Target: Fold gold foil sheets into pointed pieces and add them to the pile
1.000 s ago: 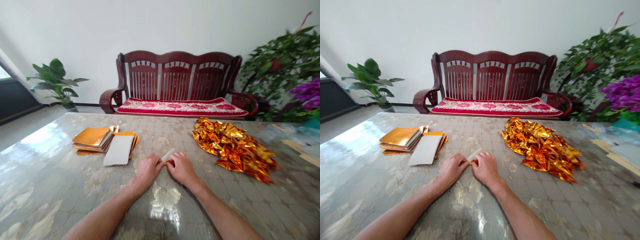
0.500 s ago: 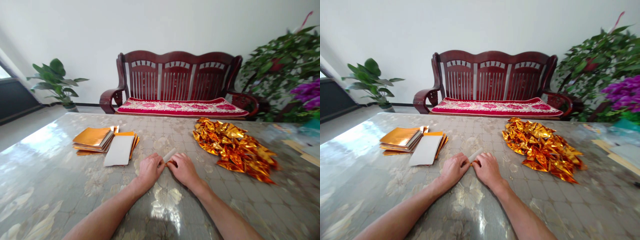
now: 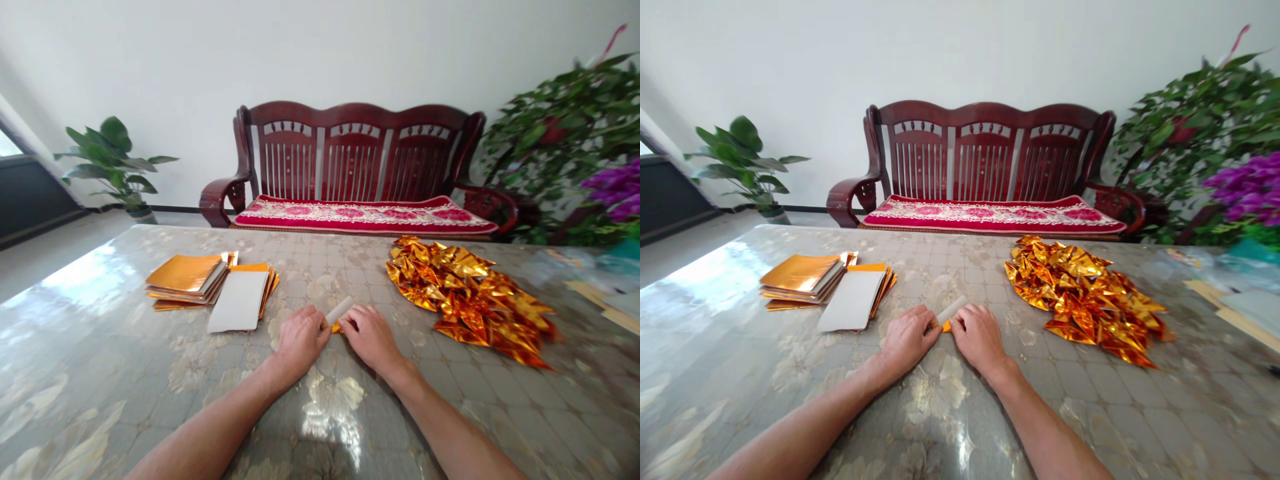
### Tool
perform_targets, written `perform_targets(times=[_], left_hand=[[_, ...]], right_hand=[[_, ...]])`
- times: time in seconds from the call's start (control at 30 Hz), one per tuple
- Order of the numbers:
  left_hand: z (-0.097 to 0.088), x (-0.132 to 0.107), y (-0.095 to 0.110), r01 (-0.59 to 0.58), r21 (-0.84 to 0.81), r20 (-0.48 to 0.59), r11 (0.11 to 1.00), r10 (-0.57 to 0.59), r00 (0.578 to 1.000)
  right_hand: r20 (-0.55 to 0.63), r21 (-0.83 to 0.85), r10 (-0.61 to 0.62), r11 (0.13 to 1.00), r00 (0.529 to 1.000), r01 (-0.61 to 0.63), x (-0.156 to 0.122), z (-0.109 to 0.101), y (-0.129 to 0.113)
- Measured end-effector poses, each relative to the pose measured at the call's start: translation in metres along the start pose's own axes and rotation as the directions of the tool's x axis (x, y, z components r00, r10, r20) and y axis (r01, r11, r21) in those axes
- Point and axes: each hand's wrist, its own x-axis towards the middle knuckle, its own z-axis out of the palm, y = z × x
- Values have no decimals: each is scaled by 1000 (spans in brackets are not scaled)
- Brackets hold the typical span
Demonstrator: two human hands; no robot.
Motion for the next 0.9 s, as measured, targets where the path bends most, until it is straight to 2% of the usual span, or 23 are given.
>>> perform_targets(times=[0.67, 0.9], left_hand=[[3, 2, 0, 21, 74, -9, 997, -21, 1000], [4, -1, -3, -59, -32, -70, 998, 57, 996]], right_hand=[[-39, -120, 14, 993, 999, -18, 2, 2, -3], [-18, -120, 25, 992, 1000, -27, 1, 1, -5]])
